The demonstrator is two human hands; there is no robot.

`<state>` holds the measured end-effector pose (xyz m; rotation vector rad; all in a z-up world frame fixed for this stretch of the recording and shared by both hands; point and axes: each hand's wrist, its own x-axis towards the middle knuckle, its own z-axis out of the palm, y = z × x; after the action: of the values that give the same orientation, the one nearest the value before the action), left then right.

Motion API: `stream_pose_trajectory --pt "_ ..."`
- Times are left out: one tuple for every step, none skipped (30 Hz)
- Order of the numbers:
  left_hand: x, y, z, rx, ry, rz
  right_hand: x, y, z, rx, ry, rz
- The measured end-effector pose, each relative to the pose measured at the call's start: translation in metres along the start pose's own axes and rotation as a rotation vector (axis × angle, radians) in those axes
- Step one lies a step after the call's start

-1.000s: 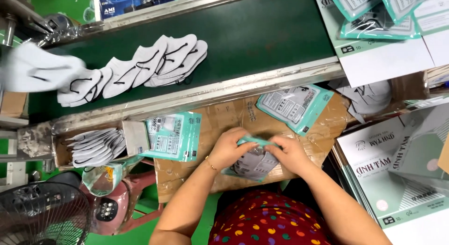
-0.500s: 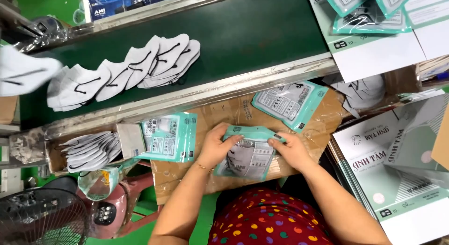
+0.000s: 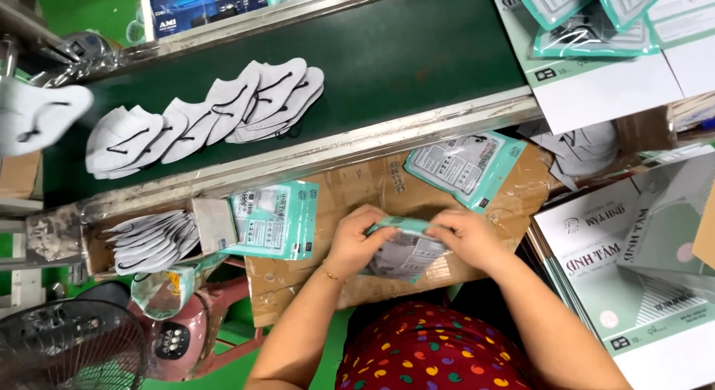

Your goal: The person places face masks into teal plastic pouches, presses the pouches closed, and stacks the sealed pouches. They then fold boxes and use a tape dispenser to seal the boxes, placing pouches and boxes on the work surface.

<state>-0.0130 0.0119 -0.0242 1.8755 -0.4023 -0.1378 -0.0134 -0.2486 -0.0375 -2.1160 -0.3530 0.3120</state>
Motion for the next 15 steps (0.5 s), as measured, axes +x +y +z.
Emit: stream_pose_trajectory --pt "-0.005 -0.003 0.002 0.0 -0.008 -0.001 -0.001 0.022 0.001 0.003 0.004 0.005" --pt "-0.008 -0.006 0.005 -0.028 -0.047 -0.028 -0.003 0.045 -0.001 -0.002 0.049 -0.023" --pt "-0.011 -0.008 0.008 -0.056 -0.087 -0.055 -0.004 0.068 -0.002 -0.007 0.094 -0.051" --pt "-0.018 -0.021 0.013 -0.055 -0.09 -0.043 0.0 0.076 -0.01 -0.012 0.104 -0.053" --pt "-0.025 -0.034 0.018 -0.151 -0.144 -0.176 0.004 0.084 -0.017 0.089 0.285 -0.041" --pt "-0.029 -0.048 0.021 -0.242 -0.195 -0.307 0.011 0.092 -0.025 0.191 0.465 -0.035" --pt "-0.019 -0.046 0.016 -0.239 -0.197 -0.293 0.028 0.102 -0.029 0.187 0.475 -0.044" --pt "-0.016 -0.043 0.013 -0.26 -0.222 -0.298 0.037 0.113 -0.029 0.239 0.626 0.112" --pt "-0.013 -0.042 0.01 -0.28 -0.248 -0.304 0.046 0.125 -0.029 0.292 0.775 0.27" --pt "-0.011 -0.039 0.009 -0.288 -0.259 -0.313 0.034 0.125 -0.029 0.288 0.776 0.286" --pt "-0.01 -0.035 0.006 -0.258 -0.303 -0.301 0.023 0.124 -0.029 0.317 0.718 0.344" --pt "0.002 -0.032 -0.002 -0.216 -0.34 -0.272 0.025 0.122 -0.033 0.35 0.666 0.381" --pt "0.004 -0.031 -0.007 -0.211 -0.345 -0.264 0.008 0.101 -0.044 0.351 0.675 0.377" --pt "0.014 -0.029 -0.01 -0.199 -0.364 -0.162 -0.003 0.081 -0.062 0.332 0.433 0.444" --pt "0.024 -0.028 -0.014 -0.186 -0.382 -0.06 -0.016 0.062 -0.078 0.308 0.191 0.509"
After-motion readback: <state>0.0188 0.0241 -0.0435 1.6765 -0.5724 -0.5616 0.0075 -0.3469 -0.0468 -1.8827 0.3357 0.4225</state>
